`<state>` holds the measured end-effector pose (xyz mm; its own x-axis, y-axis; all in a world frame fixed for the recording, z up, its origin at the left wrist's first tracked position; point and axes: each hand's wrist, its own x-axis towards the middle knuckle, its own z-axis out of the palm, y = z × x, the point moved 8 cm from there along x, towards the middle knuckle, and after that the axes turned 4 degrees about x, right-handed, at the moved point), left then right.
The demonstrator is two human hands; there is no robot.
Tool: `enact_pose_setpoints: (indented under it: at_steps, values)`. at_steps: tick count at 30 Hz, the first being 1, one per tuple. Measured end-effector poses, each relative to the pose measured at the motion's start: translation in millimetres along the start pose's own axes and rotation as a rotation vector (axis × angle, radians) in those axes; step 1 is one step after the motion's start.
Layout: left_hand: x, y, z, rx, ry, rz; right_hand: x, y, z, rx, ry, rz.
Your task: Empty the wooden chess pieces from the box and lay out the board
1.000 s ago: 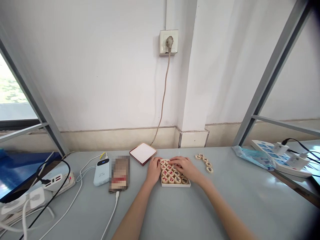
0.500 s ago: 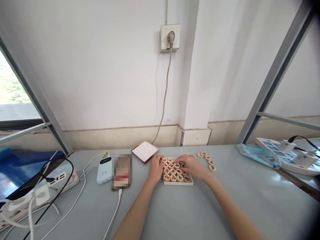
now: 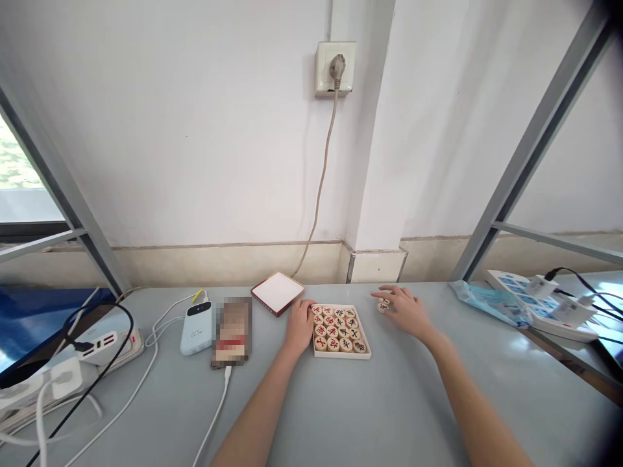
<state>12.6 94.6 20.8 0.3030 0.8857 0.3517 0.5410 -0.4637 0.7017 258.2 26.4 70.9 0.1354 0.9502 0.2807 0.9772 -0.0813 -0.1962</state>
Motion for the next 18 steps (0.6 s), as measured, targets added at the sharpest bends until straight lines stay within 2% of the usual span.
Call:
enact_pose_setpoints:
  at_steps: [5, 8, 10, 13, 18]
  values:
    - [0.2, 0.8, 0.0, 0.010, -0.002, 0.006, -12.2, -79.5, 16.4, 0.403, -0.347, -0.285]
    - [0.3, 1.0, -0.3, 0.012, -0.001, 0.008, -20.1, -105.5, 25.9, 0.480, -0.436, -0.323]
    - [0.3, 0.5, -0.4, 0.012, -0.001, 0.007, -20.2, -109.4, 27.3, 0.486, -0.420, -0.307]
    - [0.3, -0.6, -0.2, 0.010, 0.002, 0.005, -16.2, -102.4, 22.2, 0.439, -0.384, -0.266]
    - [0.8, -1.5, 0.7, 0.002, -0.003, 0.000, -8.5, -61.5, 3.8, 0.410, -0.309, -0.174]
